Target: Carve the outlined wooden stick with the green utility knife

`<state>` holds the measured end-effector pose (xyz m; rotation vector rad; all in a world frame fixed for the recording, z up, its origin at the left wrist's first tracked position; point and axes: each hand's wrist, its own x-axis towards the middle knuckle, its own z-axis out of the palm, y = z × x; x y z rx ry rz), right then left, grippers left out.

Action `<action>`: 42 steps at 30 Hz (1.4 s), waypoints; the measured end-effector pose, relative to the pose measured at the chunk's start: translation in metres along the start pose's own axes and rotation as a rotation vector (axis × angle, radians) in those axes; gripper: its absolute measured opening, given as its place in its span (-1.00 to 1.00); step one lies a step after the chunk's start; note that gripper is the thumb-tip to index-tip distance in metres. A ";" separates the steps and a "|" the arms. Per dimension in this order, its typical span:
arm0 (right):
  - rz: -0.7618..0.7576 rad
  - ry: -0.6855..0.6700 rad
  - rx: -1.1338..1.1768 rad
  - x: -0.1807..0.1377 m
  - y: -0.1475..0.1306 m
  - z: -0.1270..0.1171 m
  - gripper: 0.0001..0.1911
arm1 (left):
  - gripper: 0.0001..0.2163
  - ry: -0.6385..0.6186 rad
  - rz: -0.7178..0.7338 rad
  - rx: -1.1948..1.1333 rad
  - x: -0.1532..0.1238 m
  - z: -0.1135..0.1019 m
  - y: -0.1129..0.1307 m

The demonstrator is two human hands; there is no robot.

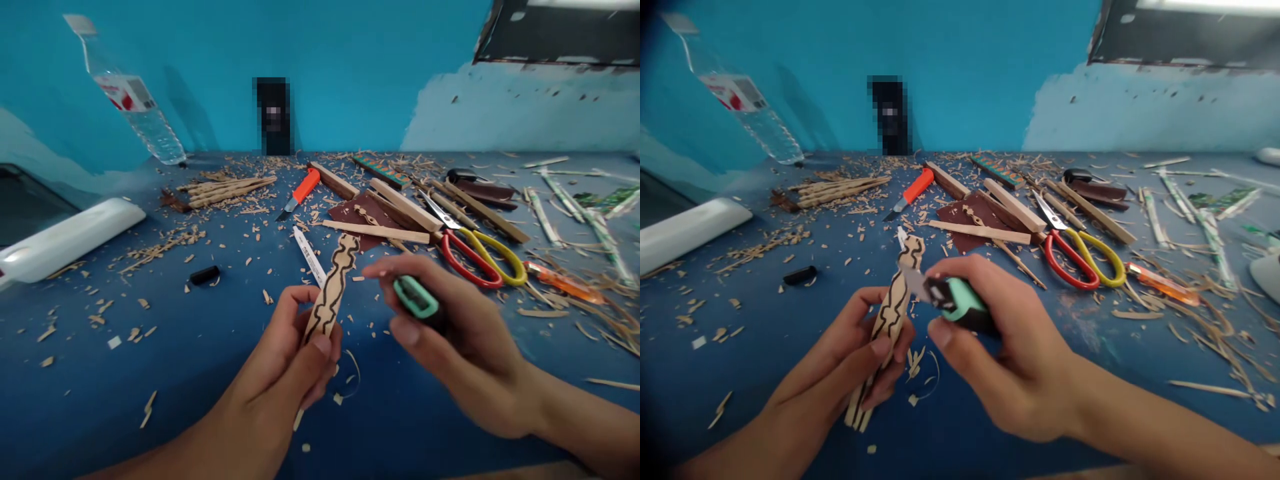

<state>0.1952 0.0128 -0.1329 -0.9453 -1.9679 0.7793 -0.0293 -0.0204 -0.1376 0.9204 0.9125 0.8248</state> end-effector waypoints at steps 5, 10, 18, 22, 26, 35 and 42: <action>-0.223 -0.103 -0.373 0.006 0.004 0.006 -0.76 | -0.69 0.020 0.028 0.034 -0.002 0.002 -0.001; -0.321 -0.185 -0.507 0.006 0.003 0.008 -0.70 | -0.45 0.075 0.039 -0.001 -0.002 0.006 -0.003; -0.293 -0.189 -0.537 0.002 -0.001 0.020 -0.84 | -0.31 0.139 0.007 0.038 -0.006 0.010 -0.004; -0.296 -0.208 -0.533 0.002 0.000 0.021 -0.84 | -0.36 0.123 -0.025 0.112 -0.004 0.008 -0.009; -0.290 -0.201 -0.569 0.001 -0.001 0.022 -0.84 | -0.55 0.094 0.013 0.222 -0.002 0.005 -0.004; -0.247 -0.080 -0.784 -0.002 -0.006 0.034 -0.76 | -0.76 0.161 0.046 0.284 -0.005 0.002 -0.009; -0.213 -0.064 -0.900 -0.002 -0.007 0.045 -0.71 | -0.73 0.196 0.008 0.132 -0.004 0.006 -0.015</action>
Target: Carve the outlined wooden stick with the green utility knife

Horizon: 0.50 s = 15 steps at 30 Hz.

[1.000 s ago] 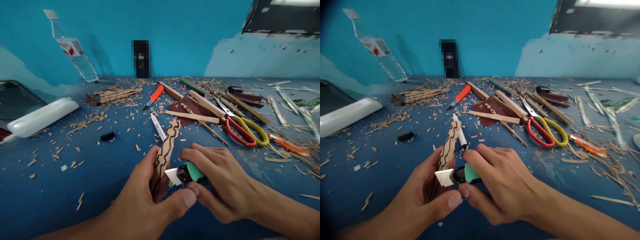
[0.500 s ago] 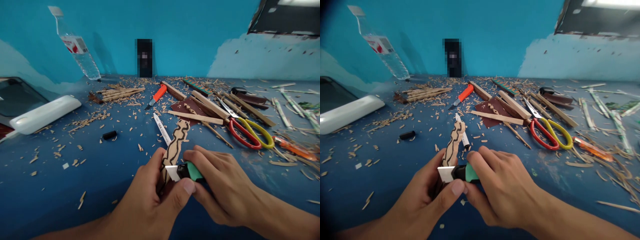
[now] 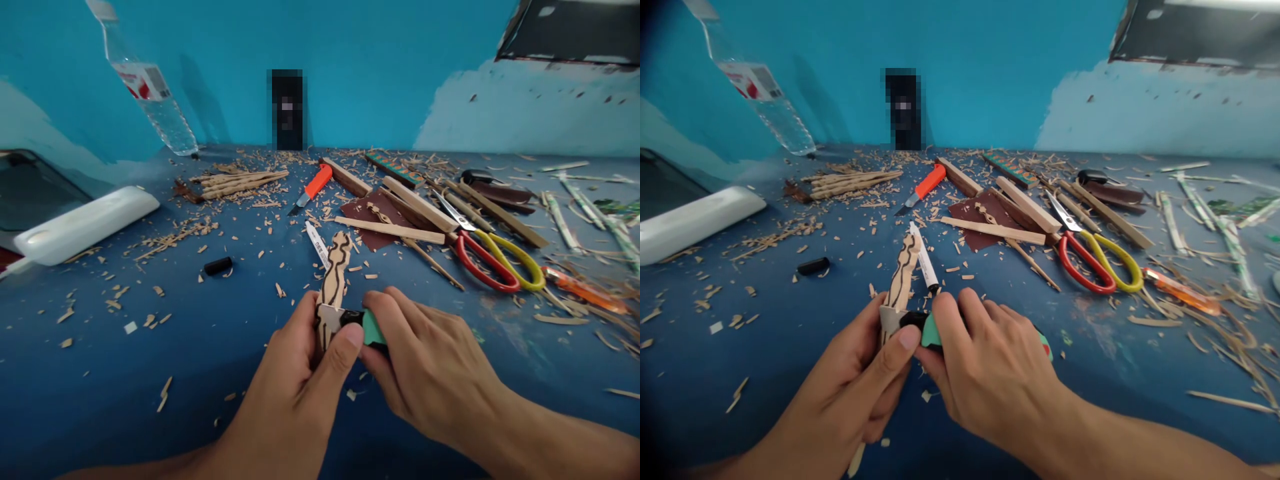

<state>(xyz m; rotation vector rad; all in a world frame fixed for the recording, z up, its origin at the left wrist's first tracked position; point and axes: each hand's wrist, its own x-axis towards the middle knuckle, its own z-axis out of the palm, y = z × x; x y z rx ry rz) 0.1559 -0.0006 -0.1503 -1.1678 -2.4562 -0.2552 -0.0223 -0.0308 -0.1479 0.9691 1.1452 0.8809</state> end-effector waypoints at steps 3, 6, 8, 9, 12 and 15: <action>-0.005 0.008 -0.061 0.000 -0.002 0.002 -0.72 | -0.72 -0.019 0.006 -0.015 0.004 0.002 0.003; -0.018 0.028 -0.087 0.000 -0.002 0.003 -0.71 | -0.70 -0.042 -0.012 -0.002 0.005 0.003 0.004; -0.026 0.032 -0.094 -0.001 -0.001 0.003 -0.70 | -0.69 -0.059 -0.028 -0.018 0.005 0.003 0.004; -0.028 0.033 -0.104 -0.001 -0.001 0.003 -0.69 | -0.69 -0.064 -0.034 -0.033 0.005 0.004 0.004; -0.035 0.042 -0.140 -0.002 0.000 0.004 -0.68 | -0.67 -0.062 -0.061 -0.061 0.004 0.006 0.002; -0.046 0.050 -0.116 -0.002 0.002 0.004 -0.68 | -0.65 -0.076 -0.102 -0.096 0.004 0.006 0.001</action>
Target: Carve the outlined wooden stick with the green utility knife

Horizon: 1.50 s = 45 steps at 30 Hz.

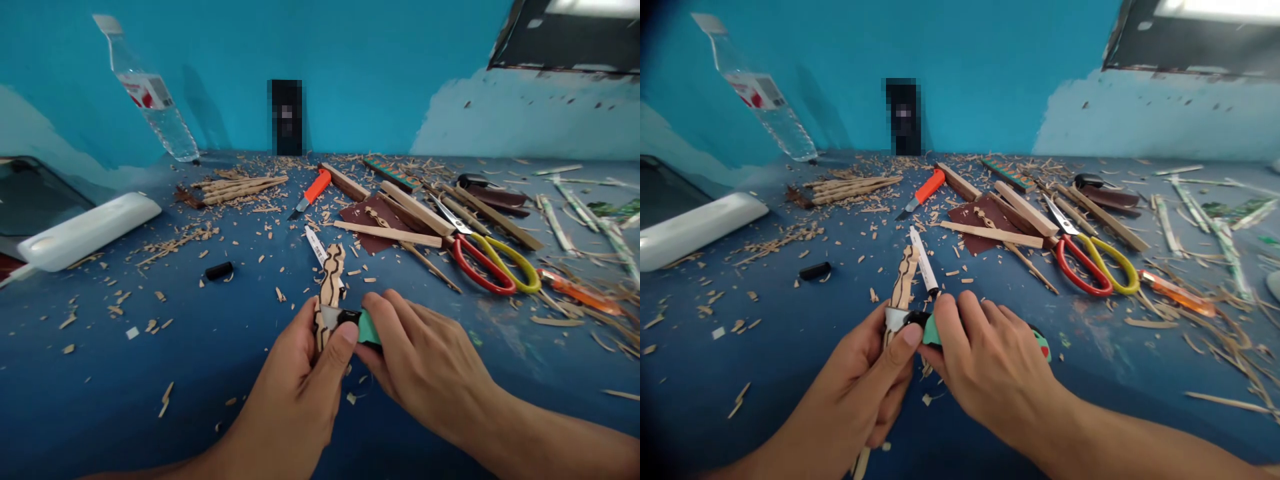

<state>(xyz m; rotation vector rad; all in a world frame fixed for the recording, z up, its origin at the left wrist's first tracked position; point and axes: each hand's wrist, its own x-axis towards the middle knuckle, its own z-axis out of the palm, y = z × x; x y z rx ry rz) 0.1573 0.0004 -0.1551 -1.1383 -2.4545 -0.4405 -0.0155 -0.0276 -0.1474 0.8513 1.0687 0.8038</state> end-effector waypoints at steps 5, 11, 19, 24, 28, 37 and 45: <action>0.045 -0.023 0.254 0.003 0.009 -0.006 -0.71 | -0.61 -0.012 0.089 -0.028 -0.002 -0.002 0.004; 0.224 -0.038 0.604 0.009 0.032 -0.019 -0.83 | -0.73 -0.042 0.139 -0.079 -0.009 0.001 0.005; -0.001 -0.086 0.593 0.007 0.037 -0.024 -0.77 | -0.74 -0.046 0.017 -0.098 -0.007 -0.009 -0.003; -0.107 -0.116 0.485 0.006 0.025 -0.020 -0.78 | -0.59 0.029 0.060 -0.029 -0.017 -0.008 -0.002; -0.129 -0.100 0.458 0.006 0.025 -0.017 -0.70 | -0.56 -0.009 0.118 -0.024 -0.018 0.002 0.009; -0.140 -0.073 0.403 0.004 0.027 -0.011 -0.72 | -0.70 -0.018 0.189 0.102 -0.006 -0.002 0.006; -0.094 0.051 0.129 0.003 0.016 -0.008 -0.74 | -0.70 0.076 0.152 0.295 -0.005 -0.011 -0.008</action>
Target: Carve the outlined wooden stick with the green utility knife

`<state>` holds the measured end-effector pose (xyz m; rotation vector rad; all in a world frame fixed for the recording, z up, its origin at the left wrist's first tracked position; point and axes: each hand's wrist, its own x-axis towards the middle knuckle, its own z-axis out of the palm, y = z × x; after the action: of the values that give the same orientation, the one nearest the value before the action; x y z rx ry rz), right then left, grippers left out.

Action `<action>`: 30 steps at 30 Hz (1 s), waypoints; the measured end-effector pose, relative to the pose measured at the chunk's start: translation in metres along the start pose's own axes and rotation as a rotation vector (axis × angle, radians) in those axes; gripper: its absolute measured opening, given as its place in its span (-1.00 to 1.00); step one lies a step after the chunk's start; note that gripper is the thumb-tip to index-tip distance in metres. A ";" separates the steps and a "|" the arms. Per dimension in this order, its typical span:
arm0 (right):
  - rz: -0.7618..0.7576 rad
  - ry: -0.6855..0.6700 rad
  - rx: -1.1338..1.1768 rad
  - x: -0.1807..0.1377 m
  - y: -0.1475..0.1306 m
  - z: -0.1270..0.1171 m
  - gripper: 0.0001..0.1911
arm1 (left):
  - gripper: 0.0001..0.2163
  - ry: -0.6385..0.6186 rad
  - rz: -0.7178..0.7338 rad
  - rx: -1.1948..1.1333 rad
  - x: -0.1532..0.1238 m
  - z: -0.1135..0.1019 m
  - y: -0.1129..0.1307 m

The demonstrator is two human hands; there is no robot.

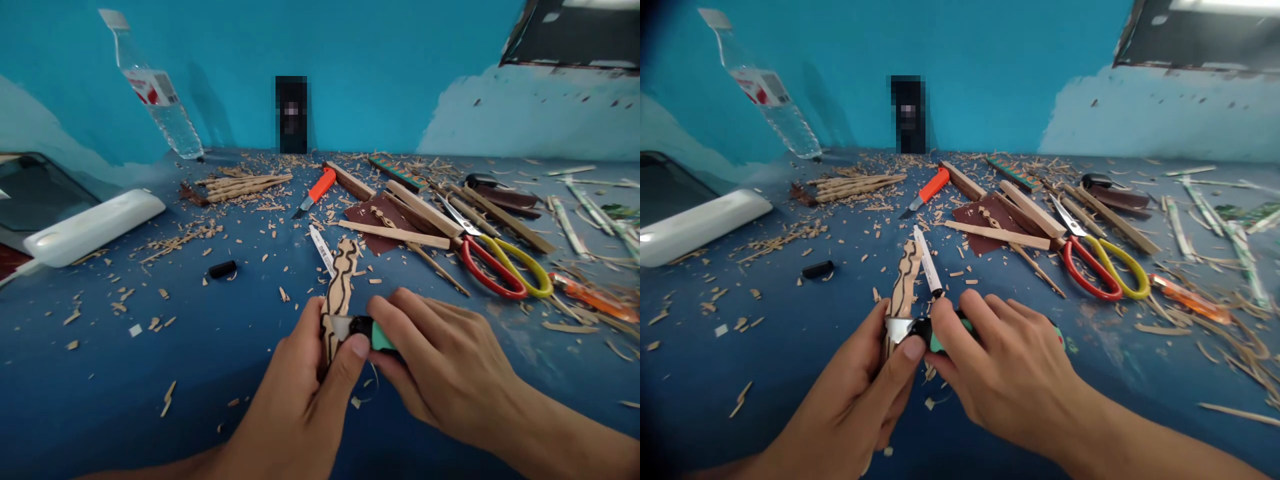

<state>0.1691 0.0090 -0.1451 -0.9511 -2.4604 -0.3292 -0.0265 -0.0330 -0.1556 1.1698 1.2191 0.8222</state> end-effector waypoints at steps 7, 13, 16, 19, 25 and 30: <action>0.072 0.017 -0.039 -0.001 -0.009 0.004 -0.73 | -0.71 0.036 0.006 -0.042 0.004 0.004 0.004; 0.073 0.078 -0.077 -0.001 -0.008 0.002 -0.76 | -0.74 0.012 -0.035 -0.142 0.003 0.004 0.005; 0.125 0.096 -0.014 -0.001 -0.007 -0.002 -0.75 | -0.69 -0.015 -0.066 -0.210 0.002 0.002 0.010; 0.279 0.097 0.173 0.000 0.000 -0.005 -0.76 | -0.62 -0.003 -0.112 -0.394 0.001 0.002 0.015; 0.541 -0.077 0.850 0.007 0.013 -0.019 -0.81 | -0.78 -0.095 -0.014 -0.568 -0.001 0.003 0.017; 0.546 -0.088 1.249 0.023 -0.002 -0.029 -0.84 | -0.77 -0.158 0.054 -0.336 -0.002 -0.001 0.023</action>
<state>0.1629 0.0093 -0.1087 -0.9266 -1.7579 1.2765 -0.0257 -0.0289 -0.1329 0.9754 0.8832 0.9171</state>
